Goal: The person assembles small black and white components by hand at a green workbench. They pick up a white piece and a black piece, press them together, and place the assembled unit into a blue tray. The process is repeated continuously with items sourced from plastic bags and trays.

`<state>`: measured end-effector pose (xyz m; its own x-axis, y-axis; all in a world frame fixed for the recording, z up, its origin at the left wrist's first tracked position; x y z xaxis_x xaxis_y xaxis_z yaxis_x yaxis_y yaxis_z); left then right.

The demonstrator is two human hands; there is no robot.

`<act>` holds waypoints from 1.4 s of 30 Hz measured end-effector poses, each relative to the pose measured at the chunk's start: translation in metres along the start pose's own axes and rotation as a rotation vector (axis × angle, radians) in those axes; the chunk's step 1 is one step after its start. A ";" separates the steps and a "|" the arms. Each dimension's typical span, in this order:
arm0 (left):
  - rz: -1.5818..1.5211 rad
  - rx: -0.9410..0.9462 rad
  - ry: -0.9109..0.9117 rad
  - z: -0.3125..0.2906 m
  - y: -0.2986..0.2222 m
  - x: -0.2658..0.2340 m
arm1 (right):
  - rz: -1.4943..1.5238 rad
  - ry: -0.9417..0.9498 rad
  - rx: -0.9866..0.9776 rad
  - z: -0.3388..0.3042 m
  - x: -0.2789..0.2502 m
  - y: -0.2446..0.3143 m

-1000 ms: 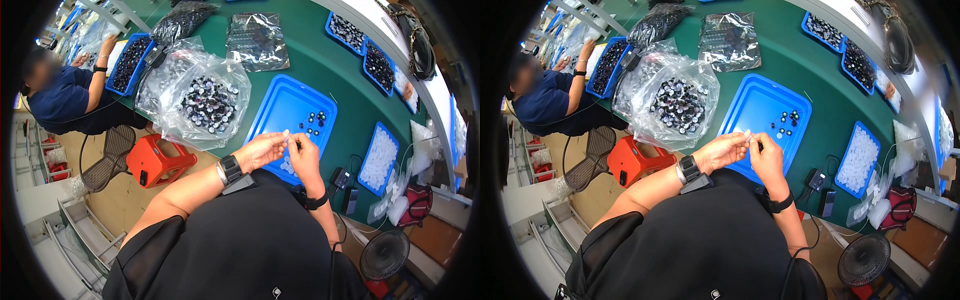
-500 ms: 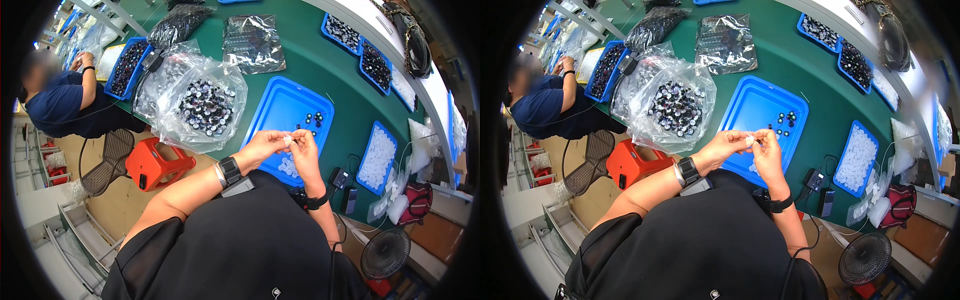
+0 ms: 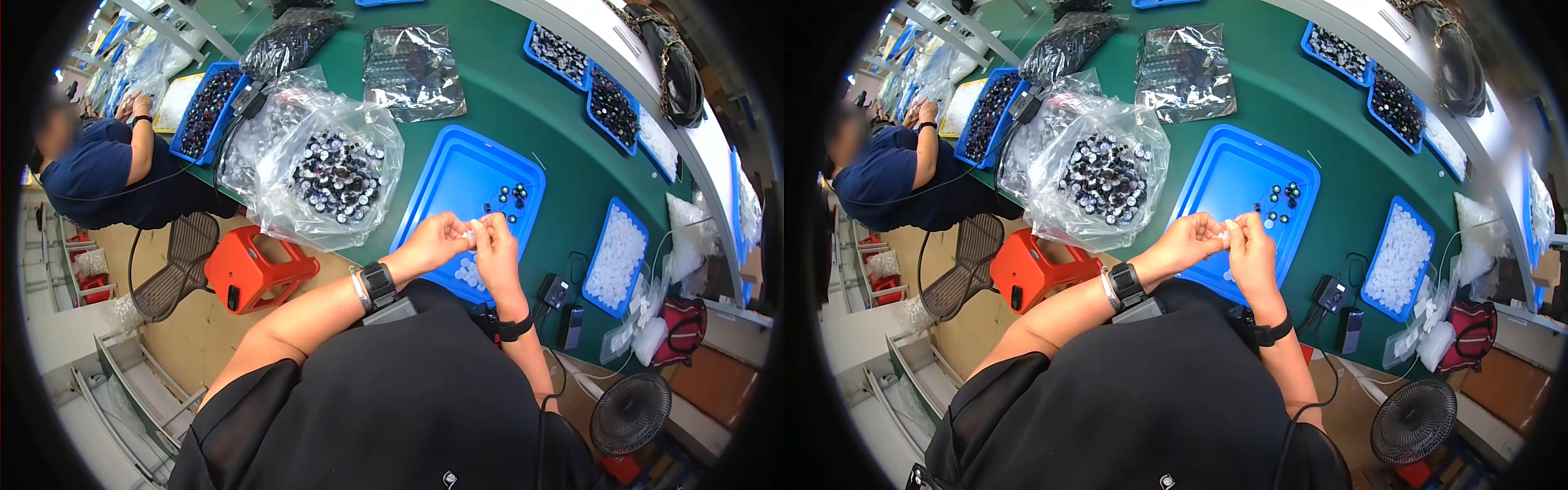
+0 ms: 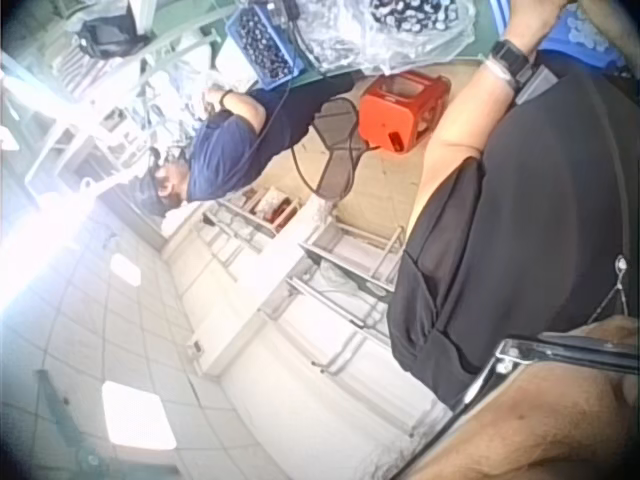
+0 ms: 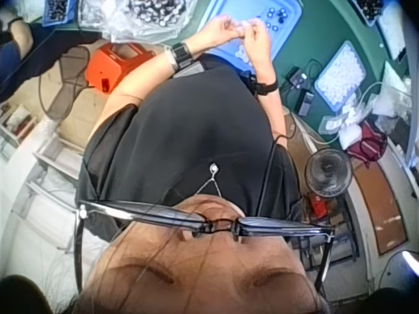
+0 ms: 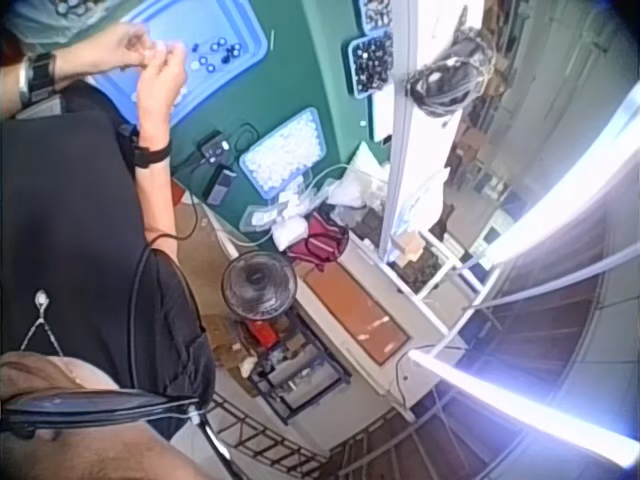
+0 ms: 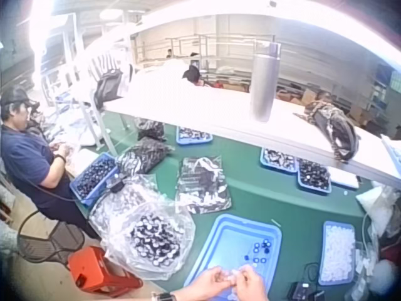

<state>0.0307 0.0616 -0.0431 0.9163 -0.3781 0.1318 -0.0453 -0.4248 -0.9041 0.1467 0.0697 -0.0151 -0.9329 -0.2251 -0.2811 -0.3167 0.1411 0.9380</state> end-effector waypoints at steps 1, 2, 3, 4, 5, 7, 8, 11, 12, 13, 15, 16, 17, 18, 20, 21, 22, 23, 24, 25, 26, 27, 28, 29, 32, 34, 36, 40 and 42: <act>-0.048 -0.037 0.017 -0.002 -0.001 0.002 | 0.160 -0.016 -0.009 0.001 -0.001 -0.005; -0.076 -0.029 0.012 -0.002 -0.002 0.001 | 0.322 -0.031 -0.018 0.002 -0.001 -0.007; -0.104 -0.021 0.008 -0.002 -0.004 0.000 | 0.415 -0.033 0.020 0.002 -0.001 -0.010; -0.132 -0.013 0.004 -0.002 -0.005 -0.001 | 0.508 -0.035 0.058 0.003 -0.001 -0.012; -0.126 -0.013 -0.017 -0.002 -0.005 -0.003 | 0.601 -0.037 0.096 0.004 0.000 -0.013; -0.115 -0.012 -0.057 -0.002 -0.005 -0.008 | 0.502 0.070 0.087 0.003 0.005 -0.008; -0.127 0.016 -0.057 -0.001 -0.005 -0.008 | 0.453 0.123 0.084 0.002 0.009 -0.006; -0.137 0.071 -0.048 0.000 -0.003 -0.007 | 0.460 0.133 0.147 0.003 0.012 -0.010; -0.124 0.070 -0.038 0.001 -0.004 -0.007 | 0.404 0.095 0.090 0.006 0.007 -0.010; -0.111 0.068 -0.028 0.001 -0.005 -0.007 | 0.347 0.058 0.034 0.010 0.001 -0.012; -0.192 0.003 0.015 0.000 -0.011 -0.005 | 0.311 -0.028 0.002 0.009 -0.008 -0.008; -0.233 -0.030 0.036 0.000 -0.012 -0.004 | 0.308 -0.051 -0.031 0.008 -0.011 -0.002; -0.348 -0.049 0.020 0.002 -0.010 -0.007 | 0.305 -0.073 -0.065 0.007 -0.014 0.004; -0.464 -0.069 0.003 0.003 -0.008 -0.010 | 0.302 -0.096 -0.099 0.006 -0.018 0.011; -0.665 -0.140 0.042 0.004 -0.004 -0.009 | 0.315 -0.106 -0.111 0.004 -0.021 0.020; -0.750 -0.192 0.098 0.003 -0.003 -0.006 | 0.306 -0.106 -0.117 0.003 -0.021 0.027; -0.834 -0.243 0.154 0.001 -0.003 -0.001 | 0.296 -0.106 -0.123 0.003 -0.020 0.030; -0.881 -0.275 0.217 -0.001 -0.005 0.006 | 0.281 -0.104 -0.131 0.002 -0.019 0.031; -0.873 -0.259 0.221 -0.001 -0.006 0.007 | 0.266 -0.103 -0.139 0.002 -0.017 0.031; -0.866 -0.243 0.226 -0.002 -0.006 0.009 | 0.251 -0.102 -0.147 0.001 -0.016 0.031; -0.858 -0.225 0.230 -0.003 -0.008 0.011 | 0.304 -0.103 -0.150 0.001 -0.016 0.030; -0.908 -0.237 0.213 -0.007 -0.010 0.011 | 0.358 -0.104 -0.153 0.000 -0.015 0.030; -0.888 -0.178 0.181 -0.006 -0.012 0.008 | 0.412 -0.105 -0.156 0.000 -0.015 0.029; -0.868 -0.121 0.152 -0.006 -0.014 0.006 | 0.405 -0.126 -0.149 0.000 -0.017 0.029; -0.656 0.036 0.057 -0.007 -0.027 -0.006 | 0.548 -0.108 -0.001 0.001 -0.016 0.015; -0.425 0.135 -0.007 -0.008 -0.036 -0.013 | 0.599 -0.112 0.024 0.000 -0.016 0.012; -0.445 0.108 -0.012 -0.013 -0.045 -0.006 | 0.597 -0.133 0.012 0.000 -0.018 0.013; -0.504 -0.084 0.075 -0.014 -0.033 0.005 | 0.458 -0.182 -0.033 -0.004 -0.019 0.021; -0.451 -0.068 0.081 -0.012 -0.031 0.005 | 0.466 -0.164 -0.012 -0.003 -0.018 0.017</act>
<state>0.0314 0.0630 -0.0093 0.8164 -0.2051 0.5398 0.3224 -0.6135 -0.7209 0.1587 0.0736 0.0060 -0.9899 0.0139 0.1413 0.1415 0.1790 0.9736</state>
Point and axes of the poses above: each hand's wrist, its own z-axis towards the middle knuckle, its own x-axis out of the palm, y = z × x, the point moved 9 cm from there along z, towards the middle knuckle, and after that the axes turned 6 degrees about y, right-handed, at the moved point
